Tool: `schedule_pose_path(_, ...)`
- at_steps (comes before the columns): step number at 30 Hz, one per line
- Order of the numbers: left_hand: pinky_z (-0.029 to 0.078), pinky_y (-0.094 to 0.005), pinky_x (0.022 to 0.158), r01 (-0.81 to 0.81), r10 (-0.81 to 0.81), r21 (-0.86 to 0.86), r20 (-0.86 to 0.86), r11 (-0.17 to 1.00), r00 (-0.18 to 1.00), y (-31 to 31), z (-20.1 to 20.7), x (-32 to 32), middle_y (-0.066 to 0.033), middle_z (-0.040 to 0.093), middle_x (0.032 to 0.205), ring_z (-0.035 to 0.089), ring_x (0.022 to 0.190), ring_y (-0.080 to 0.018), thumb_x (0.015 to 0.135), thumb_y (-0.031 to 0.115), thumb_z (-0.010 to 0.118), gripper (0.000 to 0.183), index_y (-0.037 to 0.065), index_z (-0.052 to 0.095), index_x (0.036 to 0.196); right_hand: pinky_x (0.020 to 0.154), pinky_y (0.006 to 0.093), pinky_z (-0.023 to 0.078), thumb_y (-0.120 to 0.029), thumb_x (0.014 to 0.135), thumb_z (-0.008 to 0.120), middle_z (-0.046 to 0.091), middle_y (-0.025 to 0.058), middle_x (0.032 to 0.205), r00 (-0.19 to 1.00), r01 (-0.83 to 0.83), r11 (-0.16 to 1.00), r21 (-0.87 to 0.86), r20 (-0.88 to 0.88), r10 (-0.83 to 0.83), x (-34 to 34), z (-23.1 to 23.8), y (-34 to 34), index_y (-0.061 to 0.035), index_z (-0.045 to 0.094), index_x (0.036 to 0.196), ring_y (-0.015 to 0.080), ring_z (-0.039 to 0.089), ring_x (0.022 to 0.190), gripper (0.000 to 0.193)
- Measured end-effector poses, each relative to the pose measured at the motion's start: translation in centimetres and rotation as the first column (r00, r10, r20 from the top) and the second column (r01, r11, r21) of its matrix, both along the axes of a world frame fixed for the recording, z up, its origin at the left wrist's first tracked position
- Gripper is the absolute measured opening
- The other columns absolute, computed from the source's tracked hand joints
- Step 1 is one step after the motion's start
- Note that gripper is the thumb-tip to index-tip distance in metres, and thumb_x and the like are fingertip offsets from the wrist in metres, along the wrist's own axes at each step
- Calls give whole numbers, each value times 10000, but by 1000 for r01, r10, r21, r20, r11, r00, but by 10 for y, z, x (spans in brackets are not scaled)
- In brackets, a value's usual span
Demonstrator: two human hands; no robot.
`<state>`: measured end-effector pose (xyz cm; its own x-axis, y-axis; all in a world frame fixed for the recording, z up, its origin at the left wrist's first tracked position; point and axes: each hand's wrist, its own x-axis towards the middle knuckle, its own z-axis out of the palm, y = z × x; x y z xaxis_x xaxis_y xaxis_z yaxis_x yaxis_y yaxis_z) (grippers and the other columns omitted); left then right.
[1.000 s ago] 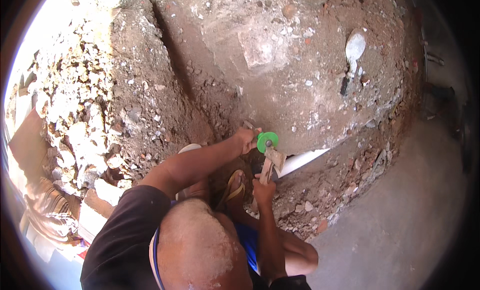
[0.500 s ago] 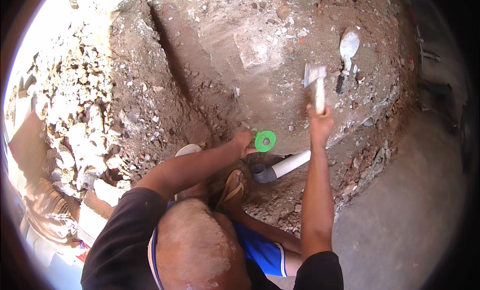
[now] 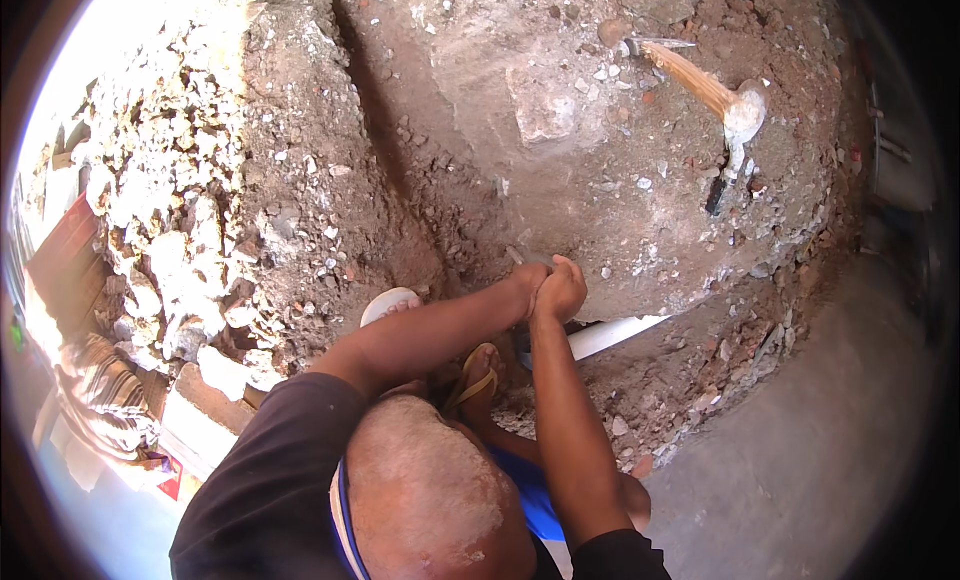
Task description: The person uses an axe and a trowel to dig and clear dirt from a trench around a white pipe.
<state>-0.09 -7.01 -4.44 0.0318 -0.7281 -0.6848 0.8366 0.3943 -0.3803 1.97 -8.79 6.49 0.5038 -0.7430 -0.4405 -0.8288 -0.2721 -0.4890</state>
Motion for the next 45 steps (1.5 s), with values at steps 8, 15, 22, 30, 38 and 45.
schedule_pose_path(8,520,-424,753,239,-450,437,481,867,753,4,-5,-61,-131,688,961,682,883,-257,940,266,544,270,57,660,1064,801,341,492,-117,800,528,672,116,899,977,-13,999,45,212,3,-42,-8,-12,10,693,847,252,628,844,214)
schedule_pose_path(15,500,-402,787,407,-657,717,93,565,749,-40,40,-69,-192,661,1063,649,977,-230,940,324,582,422,-34,598,1164,744,355,499,-108,777,496,658,120,843,912,100,979,179,376,-162,-115,-41,-66,25,670,837,252,615,759,227)
schedule_pose_path(22,532,-450,874,548,-650,404,176,733,739,-25,51,-42,-170,608,1203,611,1090,-311,981,396,546,457,4,566,1215,794,418,516,-243,820,617,675,208,926,959,-185,978,-100,-236,158,-107,-20,-83,13,674,882,336,665,903,270)
schedule_pose_path(30,545,-424,846,571,-833,607,429,552,350,28,18,-59,-145,636,1160,663,996,-308,980,382,515,399,81,586,1231,728,493,525,-400,749,754,696,203,837,425,-734,657,171,-639,641,-62,15,-70,-36,716,865,398,675,826,385)
schedule_pose_path(38,508,-436,882,66,-789,814,576,576,-213,119,98,-46,-145,623,1110,627,1031,-346,926,260,587,367,111,553,1260,624,500,511,-453,754,759,662,201,683,524,-809,585,-55,-519,676,-86,-10,-84,-41,700,727,402,662,684,417)
schedule_pose_path(45,491,-439,953,-77,-615,737,496,671,-613,193,116,-57,-106,630,1023,619,1026,-307,901,271,622,367,102,577,1223,631,518,514,-510,745,731,657,193,660,538,-819,564,-104,-481,693,-100,-22,-98,-70,680,704,413,658,677,445)
